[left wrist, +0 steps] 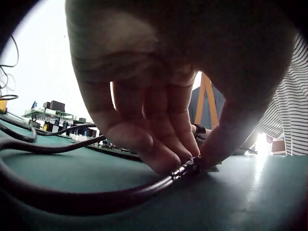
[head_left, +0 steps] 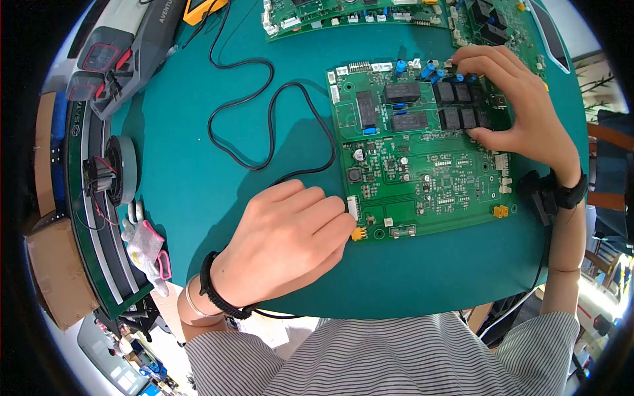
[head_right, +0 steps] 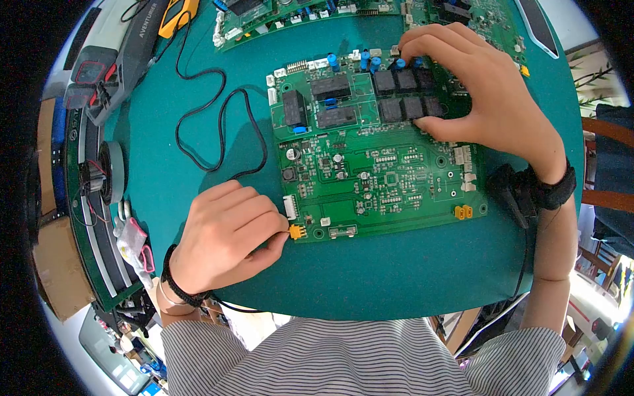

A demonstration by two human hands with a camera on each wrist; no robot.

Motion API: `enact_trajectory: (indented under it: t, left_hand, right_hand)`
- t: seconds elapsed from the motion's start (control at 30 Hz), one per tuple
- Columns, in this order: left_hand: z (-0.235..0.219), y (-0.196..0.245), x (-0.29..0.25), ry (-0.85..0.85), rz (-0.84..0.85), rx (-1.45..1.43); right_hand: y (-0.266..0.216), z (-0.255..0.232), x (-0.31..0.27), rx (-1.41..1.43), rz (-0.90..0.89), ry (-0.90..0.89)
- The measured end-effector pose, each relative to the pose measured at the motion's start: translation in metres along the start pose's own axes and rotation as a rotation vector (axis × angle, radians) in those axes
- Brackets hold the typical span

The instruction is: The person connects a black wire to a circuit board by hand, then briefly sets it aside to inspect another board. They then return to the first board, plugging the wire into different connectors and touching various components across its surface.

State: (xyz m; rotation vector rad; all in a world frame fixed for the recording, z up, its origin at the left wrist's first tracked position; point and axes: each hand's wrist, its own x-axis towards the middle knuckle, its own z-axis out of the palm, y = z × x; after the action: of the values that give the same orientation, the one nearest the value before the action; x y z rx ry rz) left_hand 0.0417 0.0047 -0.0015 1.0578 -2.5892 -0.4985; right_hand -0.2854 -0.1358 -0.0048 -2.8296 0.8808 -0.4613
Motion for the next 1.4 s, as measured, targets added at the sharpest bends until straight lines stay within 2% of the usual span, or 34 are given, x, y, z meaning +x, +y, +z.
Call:
enact_trajectory:
  t: [1.23, 1.4]
  left_hand:
    - [-0.0016, -0.0043, -0.0001, -0.029, 0.059, -0.067]
    - [-0.0012, -0.0024, -0.0007, -0.078, 0.086, -0.081]
  right_hand:
    - [-0.0016, -0.0021, 0.0008, 0.012, 0.009, -0.004]
    - [-0.0004, -0.0008, 0.0000, 0.016, 0.011, -0.010]
